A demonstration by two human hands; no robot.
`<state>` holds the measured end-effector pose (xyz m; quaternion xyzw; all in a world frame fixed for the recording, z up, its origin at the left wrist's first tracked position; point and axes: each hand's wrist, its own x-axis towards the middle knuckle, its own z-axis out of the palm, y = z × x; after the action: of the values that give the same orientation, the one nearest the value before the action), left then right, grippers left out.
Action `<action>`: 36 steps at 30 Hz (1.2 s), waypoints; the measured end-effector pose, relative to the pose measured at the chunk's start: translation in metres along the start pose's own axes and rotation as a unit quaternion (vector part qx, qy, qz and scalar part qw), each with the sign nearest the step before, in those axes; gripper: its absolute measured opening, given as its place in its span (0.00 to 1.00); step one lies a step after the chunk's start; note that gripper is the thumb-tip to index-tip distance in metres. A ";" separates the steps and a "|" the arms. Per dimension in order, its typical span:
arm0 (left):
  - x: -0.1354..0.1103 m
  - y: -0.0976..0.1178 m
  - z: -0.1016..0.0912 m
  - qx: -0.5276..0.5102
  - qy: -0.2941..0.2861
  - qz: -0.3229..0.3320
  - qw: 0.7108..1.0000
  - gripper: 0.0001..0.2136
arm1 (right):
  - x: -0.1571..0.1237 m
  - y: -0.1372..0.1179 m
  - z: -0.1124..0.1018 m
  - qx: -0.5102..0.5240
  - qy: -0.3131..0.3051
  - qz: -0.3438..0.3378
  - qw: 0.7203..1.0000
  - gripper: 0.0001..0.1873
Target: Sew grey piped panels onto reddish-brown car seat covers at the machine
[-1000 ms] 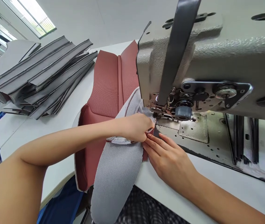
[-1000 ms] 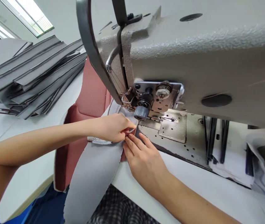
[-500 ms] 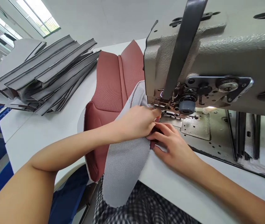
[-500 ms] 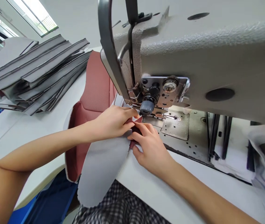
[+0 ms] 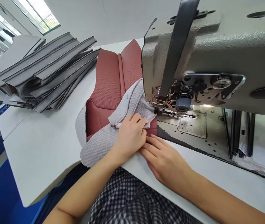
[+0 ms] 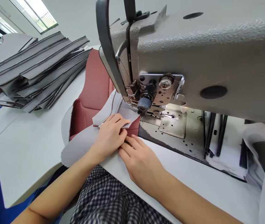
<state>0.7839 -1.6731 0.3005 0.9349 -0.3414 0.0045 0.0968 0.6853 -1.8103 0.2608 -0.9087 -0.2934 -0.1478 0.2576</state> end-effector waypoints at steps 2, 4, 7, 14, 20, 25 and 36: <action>-0.004 -0.002 0.003 -0.052 0.019 0.000 0.998 0.12 | -0.006 0.008 0.000 -0.074 0.040 0.032 0.996 0.21; -0.005 -0.006 0.003 -0.086 0.030 0.018 0.996 0.11 | -0.005 0.015 -0.002 -0.100 0.043 0.057 0.992 0.24; -0.002 -0.015 0.005 -0.091 0.031 0.073 0.993 0.11 | 0.005 0.017 -0.004 -0.102 0.031 0.079 0.991 0.21; 0.005 -0.033 0.012 -0.106 0.023 0.241 0.964 0.12 | 0.008 -0.012 0.011 -0.201 0.041 0.080 0.975 0.21; 0.011 -0.033 0.012 -0.083 -0.002 0.261 0.962 0.12 | 0.005 -0.008 0.016 -0.218 0.065 0.066 0.971 0.19; 0.023 -0.040 0.019 -0.109 -0.002 0.274 0.955 0.12 | 0.011 -0.003 0.013 -0.209 0.066 0.086 0.972 0.18; 0.061 -0.055 0.026 -0.131 -0.004 0.384 0.914 0.12 | 0.011 0.007 0.011 -0.196 0.072 0.098 0.973 0.16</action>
<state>0.8646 -1.6756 0.2696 0.7104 -0.6723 -0.0071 0.2080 0.6997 -1.8043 0.2534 -0.9528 -0.1494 -0.2414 0.1079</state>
